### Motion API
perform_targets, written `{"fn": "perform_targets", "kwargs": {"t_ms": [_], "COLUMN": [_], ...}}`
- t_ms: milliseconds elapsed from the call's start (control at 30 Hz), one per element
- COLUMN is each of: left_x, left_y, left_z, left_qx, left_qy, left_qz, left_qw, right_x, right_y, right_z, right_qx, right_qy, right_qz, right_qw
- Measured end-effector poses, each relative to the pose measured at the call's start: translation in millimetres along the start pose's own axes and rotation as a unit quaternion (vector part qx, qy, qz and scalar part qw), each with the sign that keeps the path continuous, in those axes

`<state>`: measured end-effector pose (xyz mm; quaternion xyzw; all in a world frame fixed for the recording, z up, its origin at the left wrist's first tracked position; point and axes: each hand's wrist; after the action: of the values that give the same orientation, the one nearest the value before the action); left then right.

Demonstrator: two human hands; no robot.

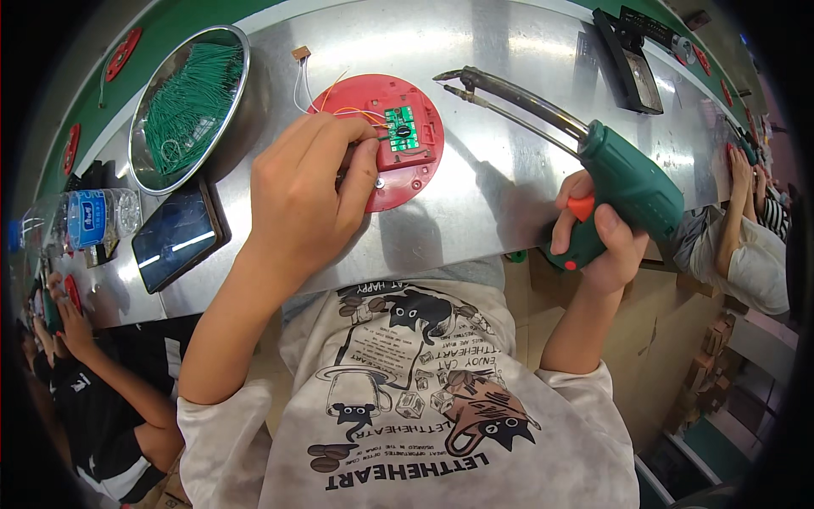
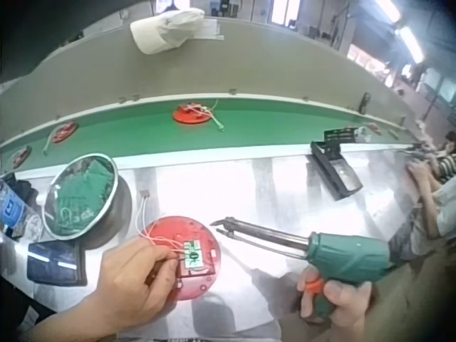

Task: Soldering electrical wires onto small PCBs mounted on red circular bases at an assembly line.

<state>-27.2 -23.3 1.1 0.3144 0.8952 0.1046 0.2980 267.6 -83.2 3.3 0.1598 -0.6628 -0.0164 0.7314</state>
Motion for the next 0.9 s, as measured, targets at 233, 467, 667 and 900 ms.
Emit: {"fn": "perform_targets", "kwargs": {"t_ms": [233, 467, 667, 900], "left_x": [-0.8, -0.2, 0.0, -0.3], "left_y": [-1.0, -0.8, -1.2, -0.7], "left_z": [-2.1, 0.4, -0.1, 0.1], "left_qx": [0.002, -0.009, -0.011, -0.012], "left_qy": [0.001, -0.004, 0.0, 0.002], "left_qz": [-0.005, -0.002, -0.004, 0.001], "left_qw": [1.0, 1.0, 1.0, 1.0], "right_x": [-8.0, -6.4, -1.6, 6.5], "right_y": [0.0, -2.8, -8.8, -14.9], "right_z": [-8.6, -4.9, 5.9, 17.7], "right_qx": [0.037, 0.031, 0.035, 0.046], "right_qy": [0.068, 0.066, -0.013, -0.04], "right_qz": [-0.011, -0.008, -0.003, 0.034], "right_qw": [0.997, 0.997, 0.999, 0.998]}}
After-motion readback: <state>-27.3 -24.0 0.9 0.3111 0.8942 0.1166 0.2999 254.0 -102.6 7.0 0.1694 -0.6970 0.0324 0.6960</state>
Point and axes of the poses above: each hand's wrist, its own y-axis towards the middle knuckle, its own z-axis out of the palm, x = y × z, and after that the axes turned 14 degrees about x, right-handed
